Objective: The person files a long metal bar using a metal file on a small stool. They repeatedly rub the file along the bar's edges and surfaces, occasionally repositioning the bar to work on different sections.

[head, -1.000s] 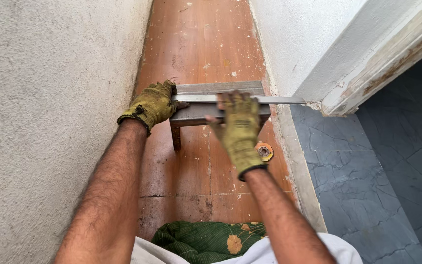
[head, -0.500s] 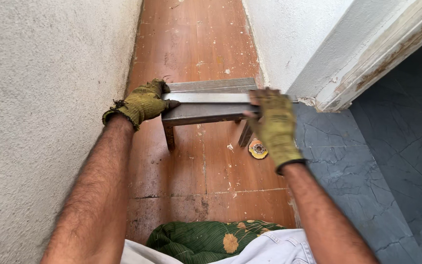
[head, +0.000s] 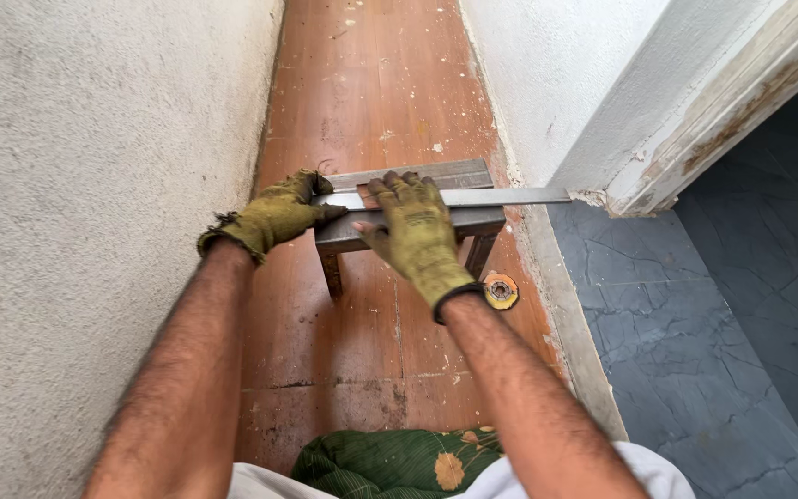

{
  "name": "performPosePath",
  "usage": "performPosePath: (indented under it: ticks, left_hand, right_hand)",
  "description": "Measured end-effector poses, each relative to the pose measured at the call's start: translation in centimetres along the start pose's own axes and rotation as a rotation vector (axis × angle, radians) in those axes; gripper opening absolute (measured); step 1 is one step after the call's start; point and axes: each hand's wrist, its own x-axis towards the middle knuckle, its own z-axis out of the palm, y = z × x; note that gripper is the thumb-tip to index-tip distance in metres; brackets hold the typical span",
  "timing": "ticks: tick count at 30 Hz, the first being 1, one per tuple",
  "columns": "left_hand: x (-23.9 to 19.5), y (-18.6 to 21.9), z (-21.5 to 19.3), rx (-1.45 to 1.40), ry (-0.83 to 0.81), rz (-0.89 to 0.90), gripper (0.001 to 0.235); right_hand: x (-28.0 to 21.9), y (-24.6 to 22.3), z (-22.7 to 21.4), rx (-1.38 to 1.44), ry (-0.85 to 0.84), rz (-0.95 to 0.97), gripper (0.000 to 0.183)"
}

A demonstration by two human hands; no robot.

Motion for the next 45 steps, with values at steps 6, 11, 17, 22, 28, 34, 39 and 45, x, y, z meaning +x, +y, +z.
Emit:
performPosePath:
  ticks: [6,11,17,22,28,34,39,45]
  left_hand:
    - [-1.0,0.4,-0.8,0.045,-0.052,-0.009,0.068]
    - [-1.6,2.1,-0.9,0.559,0.059,-0.008,0.061]
    - [-0.4,2.1,4.2,0.165,0.463,0.074,0.024]
    - [1.0,1.7,8.8,-0.565,0.895,0.066,0.025]
    - [2.3,0.2,5.6,-1.637,0.893,0.216,0.028]
    - [-0.4,-0.2,3.9,-1.315,0.717,-0.136,0.074]
    - [1.0,1.3,7.1,-0.991,0.398,-0.485,0.081]
    - [5.8,-0.3,8.9,-0.808,0.546,-0.559,0.078]
  right_hand:
    - [-6.0,8.9,-1.0,-0.088,0.154,0.121,0.072]
    - [-5.3,9.7,-1.7,-0.003,0.128,0.215,0.072]
    - [-5.2,8.5,-1.7,0.013,0.114,0.204,0.071]
    - [-5.4,8.8,-1.4,0.005,0.175,0.149,0.075]
    - [-5.3,9.1,-1.5,0.003,0.063,0.194,0.077]
    - [-4.8,8.8,-1.3,-0.034,0.157,0.152,0.076]
    - [-5.0,9.1,0.5,-0.055,0.171,0.183,0.067]
    - [-0.2,-1.8,3.7,0.005,0.074,-0.005,0.056]
